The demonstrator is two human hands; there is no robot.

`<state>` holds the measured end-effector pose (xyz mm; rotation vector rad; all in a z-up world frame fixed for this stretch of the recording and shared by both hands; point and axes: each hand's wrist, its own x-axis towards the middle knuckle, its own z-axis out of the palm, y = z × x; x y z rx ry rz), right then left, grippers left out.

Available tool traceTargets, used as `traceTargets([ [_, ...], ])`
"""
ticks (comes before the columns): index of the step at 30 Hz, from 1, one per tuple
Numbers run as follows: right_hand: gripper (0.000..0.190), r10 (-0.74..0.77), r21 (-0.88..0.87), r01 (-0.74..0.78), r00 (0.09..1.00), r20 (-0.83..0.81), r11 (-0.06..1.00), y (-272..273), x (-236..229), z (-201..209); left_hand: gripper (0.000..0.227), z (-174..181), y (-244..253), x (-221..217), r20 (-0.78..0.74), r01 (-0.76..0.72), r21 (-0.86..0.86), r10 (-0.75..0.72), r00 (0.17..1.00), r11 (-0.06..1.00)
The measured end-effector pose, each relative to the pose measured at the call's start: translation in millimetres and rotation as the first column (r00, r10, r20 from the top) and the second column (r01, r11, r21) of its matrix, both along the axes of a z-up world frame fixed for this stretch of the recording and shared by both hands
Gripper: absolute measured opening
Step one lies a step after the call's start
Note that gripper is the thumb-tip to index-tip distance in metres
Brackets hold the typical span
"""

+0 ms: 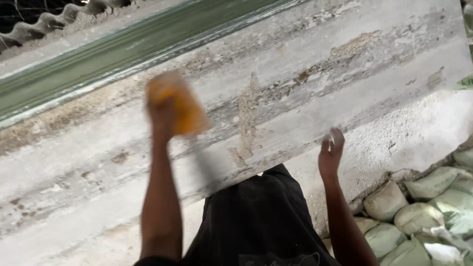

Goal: The recorder prepares decorative moldings by scraping the workbench and applying a liquid coating with a brush.

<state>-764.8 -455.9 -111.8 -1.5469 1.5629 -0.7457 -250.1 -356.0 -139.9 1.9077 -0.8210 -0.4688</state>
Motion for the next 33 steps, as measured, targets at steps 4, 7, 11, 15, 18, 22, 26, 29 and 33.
traceTargets([
  [4, 0.048, 0.152, -0.078, -0.155, 0.987, -0.046, 0.985, -65, -7, -24, 0.046, -69, -207, -146, 0.039, 0.136, -0.237, -0.13, 0.991, 0.962],
  [7, 0.048, 0.319, -0.219, -0.338, 0.94, -0.119, 0.915, -100, -16, -30, 0.051, -27, -281, -227, -0.029, 0.245, -0.021, -0.246, 0.969, 0.969],
  [11, 0.052, 0.481, -0.244, -0.511, 0.859, -0.176, 0.824, -137, -49, -55, 0.056, 51, -230, -222, -0.125, 0.356, 0.069, -0.346, 0.93, 0.932],
  [15, 0.055, 0.566, -0.227, -0.635, 0.766, -0.305, 0.738, -146, -69, -81, 0.028, 107, -44, -161, -0.219, -0.131, -0.048, 0.118, 0.969, 0.99],
  [18, 0.066, 0.59, -0.216, -0.655, 0.751, -0.296, 0.724, -150, -71, -90, 0.04, 147, 129, -148, -0.151, -0.578, 0.1, 0.586, 0.796, 0.81],
  [22, 0.069, 0.599, -0.242, -0.68, 0.728, -0.334, 0.692, -149, -68, -86, 0.047, 73, 250, -171, -0.041, -0.658, 0.079, 0.662, 0.748, 0.749],
  [26, 0.068, 0.6, -0.32, -0.68, 0.733, -0.321, 0.659, -164, -61, -97, 0.035, 59, 35, -233, -0.484, -0.444, 0.195, 0.48, 0.732, 0.874],
  [29, 0.067, 0.633, -0.291, -0.691, 0.723, -0.277, 0.661, -167, -86, -115, 0.021, -127, -74, -358, -0.497, -0.231, -0.301, 0.055, 0.866, 0.925],
  [33, 0.06, 0.55, -0.049, -0.55, 0.835, 0.0, 0.834, -181, -98, -72, 0.051, -7, -210, -431, -0.401, 0.17, 0.263, -0.053, 0.915, 0.95],
])
